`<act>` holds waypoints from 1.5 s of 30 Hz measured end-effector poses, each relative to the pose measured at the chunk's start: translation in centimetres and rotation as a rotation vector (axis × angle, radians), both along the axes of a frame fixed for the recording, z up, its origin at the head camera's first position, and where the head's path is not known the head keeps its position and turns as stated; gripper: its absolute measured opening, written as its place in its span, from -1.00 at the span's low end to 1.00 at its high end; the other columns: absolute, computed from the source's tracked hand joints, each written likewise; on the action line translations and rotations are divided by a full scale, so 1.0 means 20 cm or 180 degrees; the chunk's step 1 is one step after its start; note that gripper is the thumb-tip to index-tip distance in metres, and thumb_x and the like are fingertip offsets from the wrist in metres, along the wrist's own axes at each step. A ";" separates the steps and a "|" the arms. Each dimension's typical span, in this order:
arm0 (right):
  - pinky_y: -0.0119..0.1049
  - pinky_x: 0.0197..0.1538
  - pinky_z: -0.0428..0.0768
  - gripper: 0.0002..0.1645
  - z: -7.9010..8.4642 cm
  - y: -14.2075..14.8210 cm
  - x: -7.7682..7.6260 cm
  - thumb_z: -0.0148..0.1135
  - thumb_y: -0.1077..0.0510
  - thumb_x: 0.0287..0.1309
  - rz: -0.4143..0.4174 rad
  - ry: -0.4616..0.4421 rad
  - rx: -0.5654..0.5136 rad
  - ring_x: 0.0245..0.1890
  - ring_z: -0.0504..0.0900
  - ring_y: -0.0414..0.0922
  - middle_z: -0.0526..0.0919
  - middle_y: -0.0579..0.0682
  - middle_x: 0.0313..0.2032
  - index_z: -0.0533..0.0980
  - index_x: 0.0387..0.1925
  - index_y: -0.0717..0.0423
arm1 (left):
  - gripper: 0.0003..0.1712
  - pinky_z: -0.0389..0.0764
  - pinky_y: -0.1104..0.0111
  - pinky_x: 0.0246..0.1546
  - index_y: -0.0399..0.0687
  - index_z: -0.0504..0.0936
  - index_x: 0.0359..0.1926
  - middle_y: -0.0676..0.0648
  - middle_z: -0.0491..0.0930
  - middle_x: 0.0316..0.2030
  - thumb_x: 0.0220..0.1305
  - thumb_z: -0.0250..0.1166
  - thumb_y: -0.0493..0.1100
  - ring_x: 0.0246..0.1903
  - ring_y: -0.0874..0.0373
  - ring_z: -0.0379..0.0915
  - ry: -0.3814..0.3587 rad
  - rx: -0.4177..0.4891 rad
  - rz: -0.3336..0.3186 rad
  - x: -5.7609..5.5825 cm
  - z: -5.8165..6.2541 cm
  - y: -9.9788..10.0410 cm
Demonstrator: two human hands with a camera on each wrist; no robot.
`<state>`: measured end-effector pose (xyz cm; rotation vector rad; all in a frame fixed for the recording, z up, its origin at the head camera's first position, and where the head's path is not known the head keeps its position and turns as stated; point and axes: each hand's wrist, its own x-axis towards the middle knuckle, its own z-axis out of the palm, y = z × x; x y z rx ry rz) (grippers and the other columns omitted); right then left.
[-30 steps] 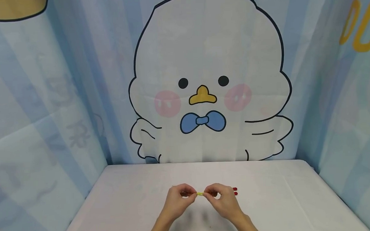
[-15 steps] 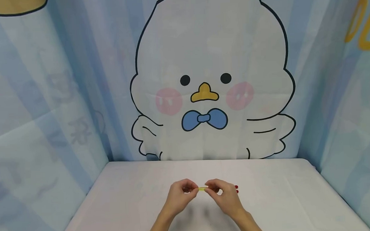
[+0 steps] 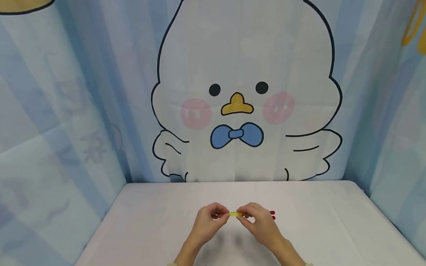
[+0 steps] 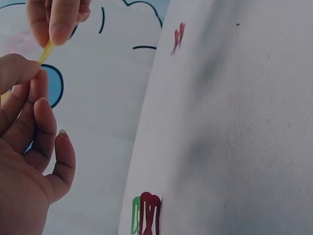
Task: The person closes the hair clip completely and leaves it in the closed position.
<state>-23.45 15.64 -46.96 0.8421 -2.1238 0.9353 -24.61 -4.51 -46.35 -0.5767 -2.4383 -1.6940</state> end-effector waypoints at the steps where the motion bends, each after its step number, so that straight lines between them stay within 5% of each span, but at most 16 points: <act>1: -0.40 -0.33 0.61 -0.59 0.00 0.00 0.00 0.59 0.48 -0.23 0.0001 0.0005 0.0004 -0.40 0.58 -0.26 0.65 -0.15 -0.39 0.64 -0.31 0.13 | -0.91 0.50 0.33 -0.23 -0.14 0.69 -0.28 0.11 0.61 -0.41 0.24 0.43 -0.23 -0.35 0.21 0.49 0.0015 -0.0010 -0.0004 0.00 0.00 0.00; 26: -0.34 -0.40 0.60 -0.58 0.02 0.08 -0.04 0.61 0.48 -0.26 -0.0234 -0.0066 -0.0071 -0.43 0.55 -0.29 0.66 -0.15 -0.38 0.66 -0.32 0.13 | -0.80 0.53 0.22 -0.16 -0.08 0.66 -0.09 0.07 0.64 -0.22 0.28 0.41 -0.20 -0.17 0.03 0.50 0.0131 -0.0179 -0.0007 -0.03 -0.03 -0.17; 45: -0.40 -0.45 0.57 -0.63 0.00 0.20 -0.06 0.58 0.50 -0.21 -0.0370 -0.0324 -0.0152 -0.46 0.51 -0.31 0.64 -0.14 -0.41 0.67 -0.32 0.15 | -0.77 0.50 0.31 -0.23 -0.16 0.66 -0.07 0.08 0.63 -0.24 0.30 0.40 -0.17 -0.20 0.12 0.49 -0.0144 -0.0502 0.0076 -0.06 -0.14 -0.38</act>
